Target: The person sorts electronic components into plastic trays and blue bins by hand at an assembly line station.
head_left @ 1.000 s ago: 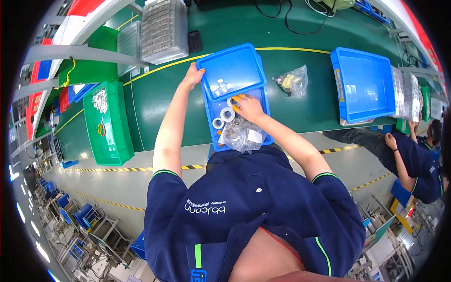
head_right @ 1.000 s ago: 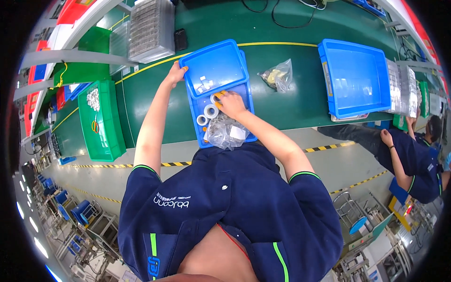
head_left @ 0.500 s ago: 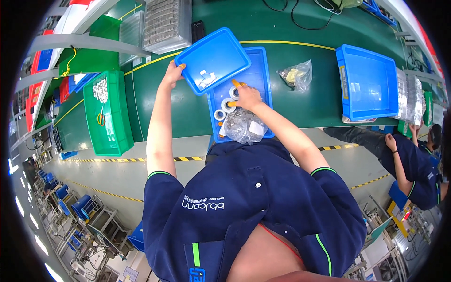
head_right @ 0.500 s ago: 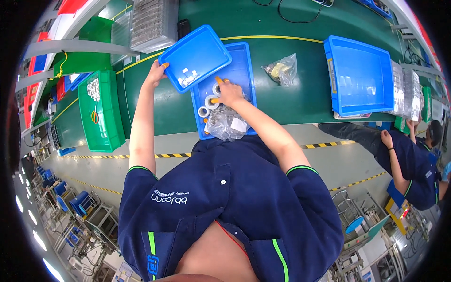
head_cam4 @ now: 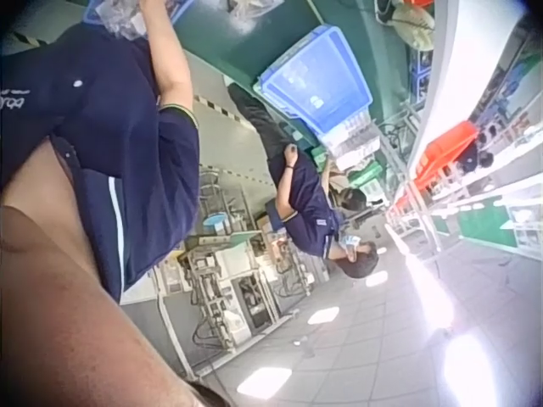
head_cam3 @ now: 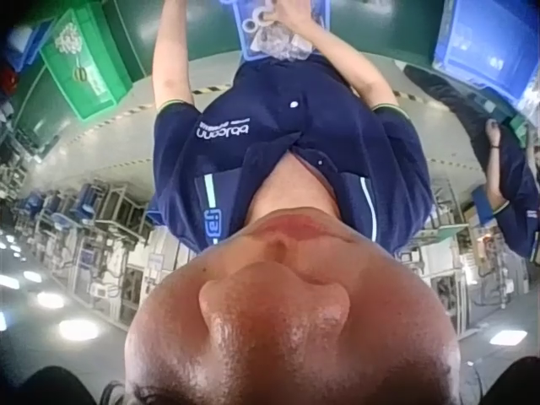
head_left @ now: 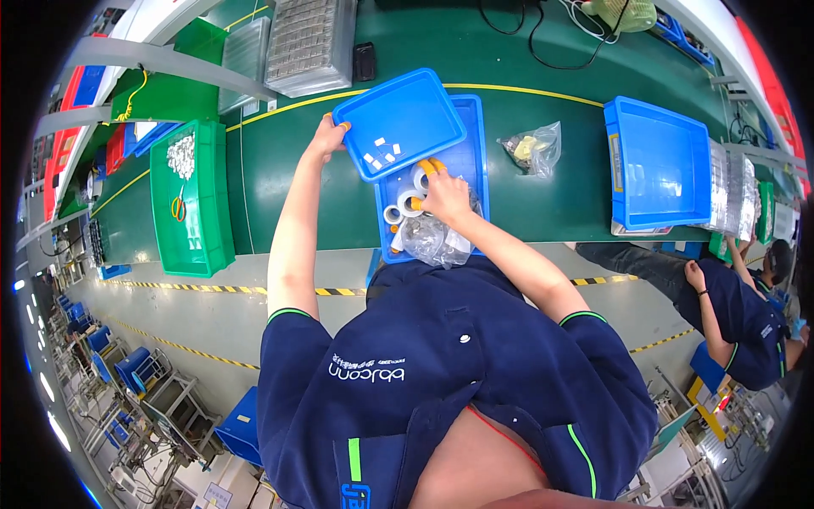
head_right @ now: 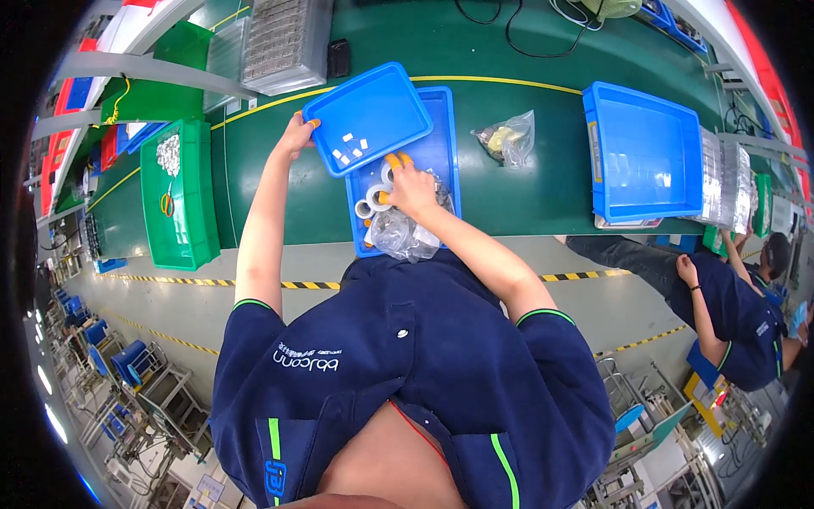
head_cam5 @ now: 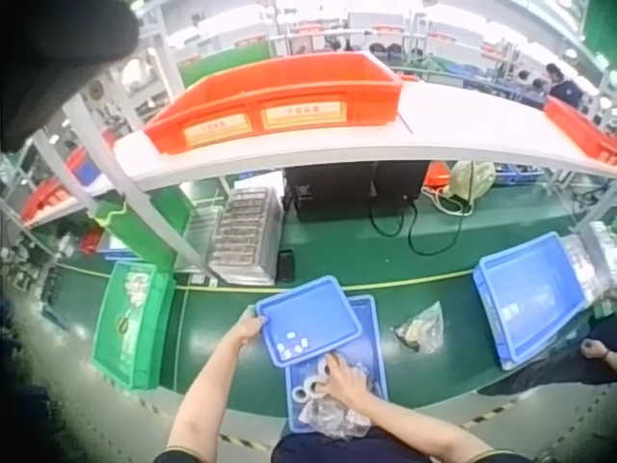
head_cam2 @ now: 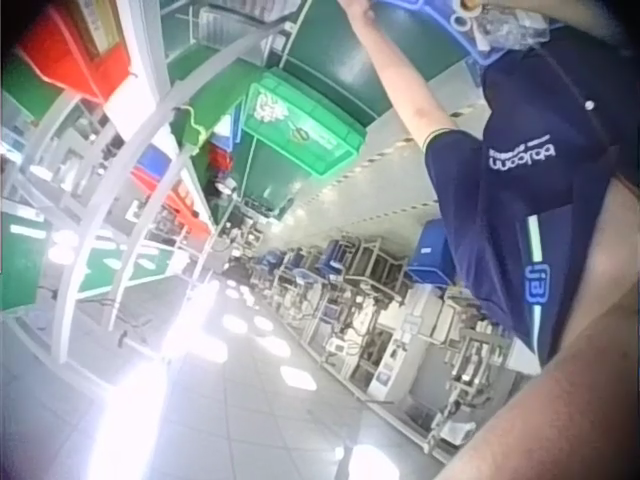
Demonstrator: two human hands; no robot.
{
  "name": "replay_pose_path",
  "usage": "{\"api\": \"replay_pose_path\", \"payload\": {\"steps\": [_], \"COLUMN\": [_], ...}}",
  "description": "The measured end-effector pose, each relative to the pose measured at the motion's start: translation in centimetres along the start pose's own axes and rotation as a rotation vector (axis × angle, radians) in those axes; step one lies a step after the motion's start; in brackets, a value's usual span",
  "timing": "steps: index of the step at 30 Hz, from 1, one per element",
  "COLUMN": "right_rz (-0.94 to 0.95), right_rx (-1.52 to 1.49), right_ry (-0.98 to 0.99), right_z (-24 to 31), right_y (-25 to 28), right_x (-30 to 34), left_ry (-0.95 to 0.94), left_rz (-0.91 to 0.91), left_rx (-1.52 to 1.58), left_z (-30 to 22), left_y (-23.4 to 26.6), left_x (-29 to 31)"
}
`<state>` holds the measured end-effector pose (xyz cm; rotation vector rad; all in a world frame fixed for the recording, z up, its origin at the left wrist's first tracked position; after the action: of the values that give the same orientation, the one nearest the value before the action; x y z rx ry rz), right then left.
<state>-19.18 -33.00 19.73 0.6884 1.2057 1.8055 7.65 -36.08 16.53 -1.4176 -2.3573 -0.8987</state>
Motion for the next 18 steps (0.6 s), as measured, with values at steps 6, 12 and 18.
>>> {"api": "replay_pose_path", "payload": {"steps": [6, 12, 18], "right_rz": [0.006, 0.032, -0.046], "right_rx": [-0.138, -0.201, -0.224], "right_ry": [-0.042, -0.086, -0.077], "right_z": [1.1, 1.6, 1.7], "right_y": [2.8, 3.4, 4.4], "right_x": [1.5, 3.1, 3.8], "left_ry": [-0.075, -0.187, -0.354], "left_rz": [0.061, 0.103, -0.125], "left_rx": [-0.086, -0.244, -0.542], "left_z": [-1.3, -0.8, -0.6], "left_y": [-2.6, -5.0, -6.7], "left_x": [-0.5, -0.8, -0.3]}}
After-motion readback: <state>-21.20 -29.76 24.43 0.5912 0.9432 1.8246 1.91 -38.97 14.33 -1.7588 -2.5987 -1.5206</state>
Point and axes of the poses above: each hand's wrist, its own x-axis away from the middle knuckle, its own y-axis out of the back of the hand, z = x × y, the point moved 3 cm from there along -x, towards the middle knuckle, and after that the axes turned 10 degrees about -z, right-handed, at the moved point
